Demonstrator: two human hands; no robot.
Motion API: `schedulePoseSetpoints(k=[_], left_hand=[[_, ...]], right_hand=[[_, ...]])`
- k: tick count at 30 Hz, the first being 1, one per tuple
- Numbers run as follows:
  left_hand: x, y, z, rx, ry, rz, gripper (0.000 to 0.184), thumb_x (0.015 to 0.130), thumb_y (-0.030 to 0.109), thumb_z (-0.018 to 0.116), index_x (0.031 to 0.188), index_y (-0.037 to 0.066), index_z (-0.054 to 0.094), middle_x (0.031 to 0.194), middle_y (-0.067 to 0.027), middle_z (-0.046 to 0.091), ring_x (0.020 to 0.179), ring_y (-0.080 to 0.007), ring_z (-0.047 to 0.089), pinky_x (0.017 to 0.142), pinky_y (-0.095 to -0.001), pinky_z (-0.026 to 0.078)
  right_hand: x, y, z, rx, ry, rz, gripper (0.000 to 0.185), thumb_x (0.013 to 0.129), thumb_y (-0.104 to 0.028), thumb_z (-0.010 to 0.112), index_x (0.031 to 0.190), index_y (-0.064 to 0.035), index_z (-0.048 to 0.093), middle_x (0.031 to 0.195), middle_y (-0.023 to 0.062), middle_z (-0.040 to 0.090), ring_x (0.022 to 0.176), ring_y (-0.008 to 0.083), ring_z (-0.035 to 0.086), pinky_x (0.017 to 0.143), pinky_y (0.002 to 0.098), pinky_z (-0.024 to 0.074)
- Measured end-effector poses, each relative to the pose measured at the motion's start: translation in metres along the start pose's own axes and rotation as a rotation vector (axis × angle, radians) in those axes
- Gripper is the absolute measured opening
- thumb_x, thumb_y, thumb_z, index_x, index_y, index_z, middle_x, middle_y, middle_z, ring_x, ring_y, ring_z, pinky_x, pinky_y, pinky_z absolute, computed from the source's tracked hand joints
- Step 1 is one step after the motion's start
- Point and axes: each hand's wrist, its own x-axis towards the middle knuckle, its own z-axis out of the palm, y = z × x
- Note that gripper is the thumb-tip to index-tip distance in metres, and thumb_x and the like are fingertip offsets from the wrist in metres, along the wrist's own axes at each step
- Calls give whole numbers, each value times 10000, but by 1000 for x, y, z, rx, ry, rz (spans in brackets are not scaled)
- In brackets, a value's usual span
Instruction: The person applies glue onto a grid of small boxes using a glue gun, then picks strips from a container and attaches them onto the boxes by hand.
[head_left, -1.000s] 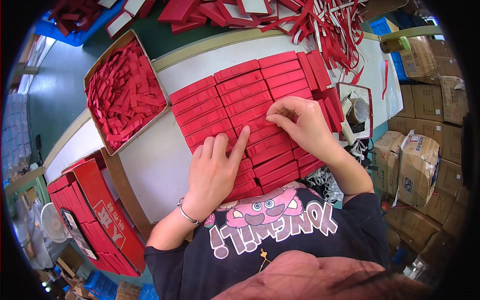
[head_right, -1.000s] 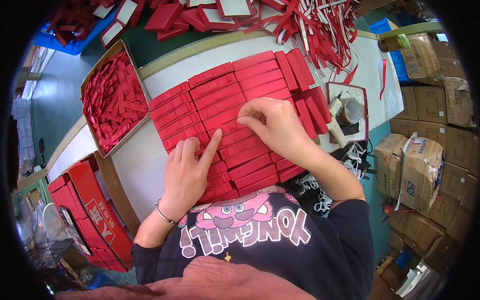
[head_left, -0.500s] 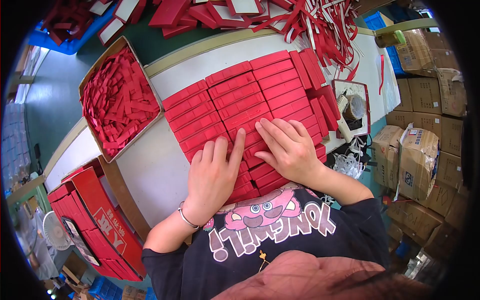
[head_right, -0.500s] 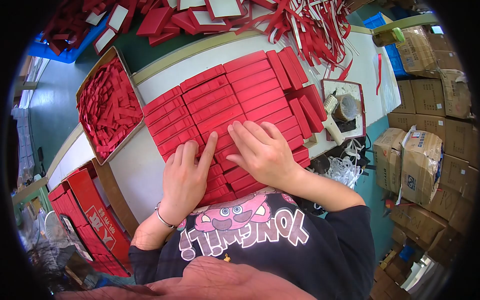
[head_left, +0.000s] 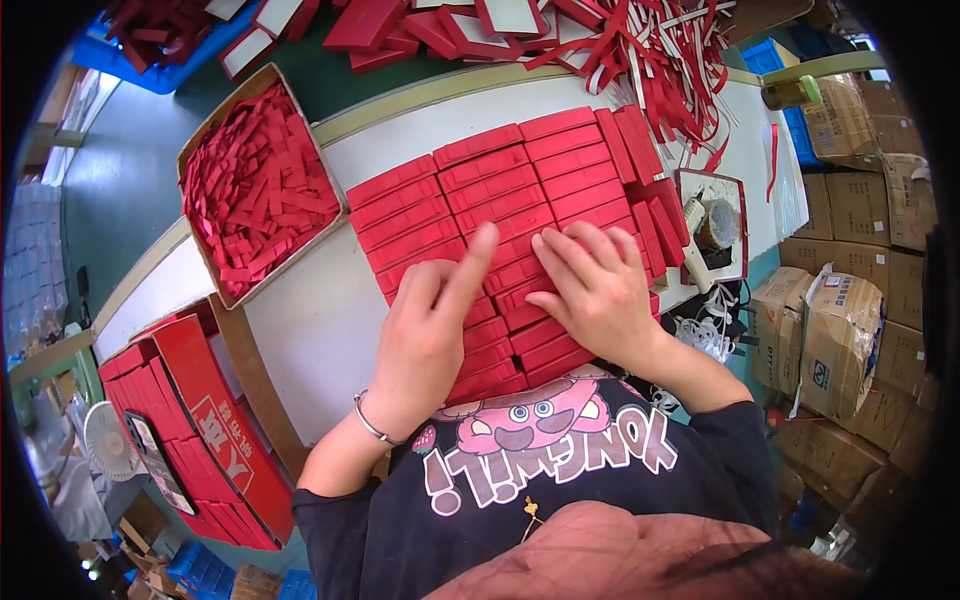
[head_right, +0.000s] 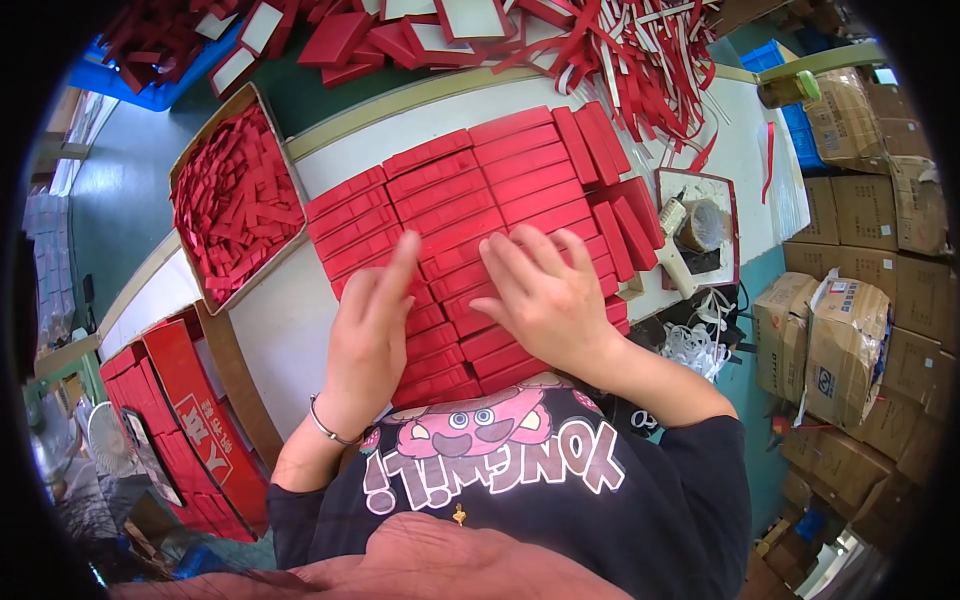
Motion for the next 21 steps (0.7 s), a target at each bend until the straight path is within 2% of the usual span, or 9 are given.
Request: schedulePoseSetpoints(k=[1, 4, 5, 7, 9, 12, 13, 16, 21], left_hand=[[3, 5, -2, -107, 110, -28, 860, 846, -152, 700, 1631, 127, 486, 930, -100, 618, 828, -278, 633, 761, -407, 565], [-5, 5, -1, -356, 103, -243, 892, 842, -147, 741, 1646, 107, 452, 886, -93, 668, 731, -282, 637, 703, -405, 570], [-5, 5, 0, -358, 130, -200, 865, 836, -122, 759, 1626, 91, 477, 886, -87, 683, 721, -274, 646, 690, -393, 572], [-4, 5, 2, -363, 180, -111, 816, 823, -70, 793, 1585, 57, 527, 886, -76, 714, 702, -256, 664, 663, -368, 575], [-7, -5, 1, -77, 214, 151, 724, 803, -13, 811, 1496, 34, 610, 919, -70, 728, 748, -237, 687, 667, -349, 577], [-2, -3, -4, 109, 227, 431, 588, 785, 39, 805, 1364, 15, 706, 956, -78, 741, 770, -223, 691, 665, -335, 568], [1, -1, -6, 129, 225, 506, 544, 781, 50, 797, 1320, 11, 733, 966, -84, 744, 769, -220, 687, 663, -333, 563], [1, -6, -6, 121, 258, 434, 514, 793, 57, 790, 1302, 6, 739, 987, -95, 739, 784, -235, 678, 673, -341, 559], [-12, -18, -16, 69, 222, 187, 444, 737, -50, 872, 1153, 67, 772, 982, -82, 681, 830, -270, 661, 679, -361, 542]], right_hand=[[4, -1, -5, 34, 13, 12, 531, 863, -324, 831, 1268, 1, 714, 1230, 129, 695, 1163, 271, 645, 969, 456, 484], [10, -7, -6, 400, 82, 81, 549, 848, -297, 858, 1295, -22, 697, 1186, 132, 706, 1131, 296, 655, 950, 468, 494], [13, -9, -9, 534, 75, 74, 497, 883, -225, 862, 1290, -10, 677, 1105, 125, 729, 1029, 281, 710, 883, 427, 552], [16, -20, -14, 911, -44, 281, 409, 923, -184, 839, 1256, -9, 679, 1046, 118, 742, 950, 238, 736, 834, 373, 578], [18, -25, -15, 1140, -116, 424, 296, 968, -102, 799, 1217, -7, 670, 953, 94, 756, 841, 152, 755, 762, 290, 604], [11, -23, -2, 1526, -205, 617, 272, 961, -83, 799, 1192, -5, 677, 957, 88, 766, 862, 144, 757, 762, 290, 603], [9, -22, 1, 1465, -176, 572, 248, 963, -71, 792, 1177, -1, 687, 963, 87, 770, 863, 145, 760, 758, 289, 604], [7, -17, 2, 1279, -91, 477, 181, 966, -33, 772, 1133, 10, 717, 976, 90, 778, 858, 148, 767, 748, 286, 606], [14, -4, -9, 972, 8, 346, 143, 943, 23, 760, 1086, 20, 762, 970, 101, 781, 822, 153, 770, 741, 282, 604]])
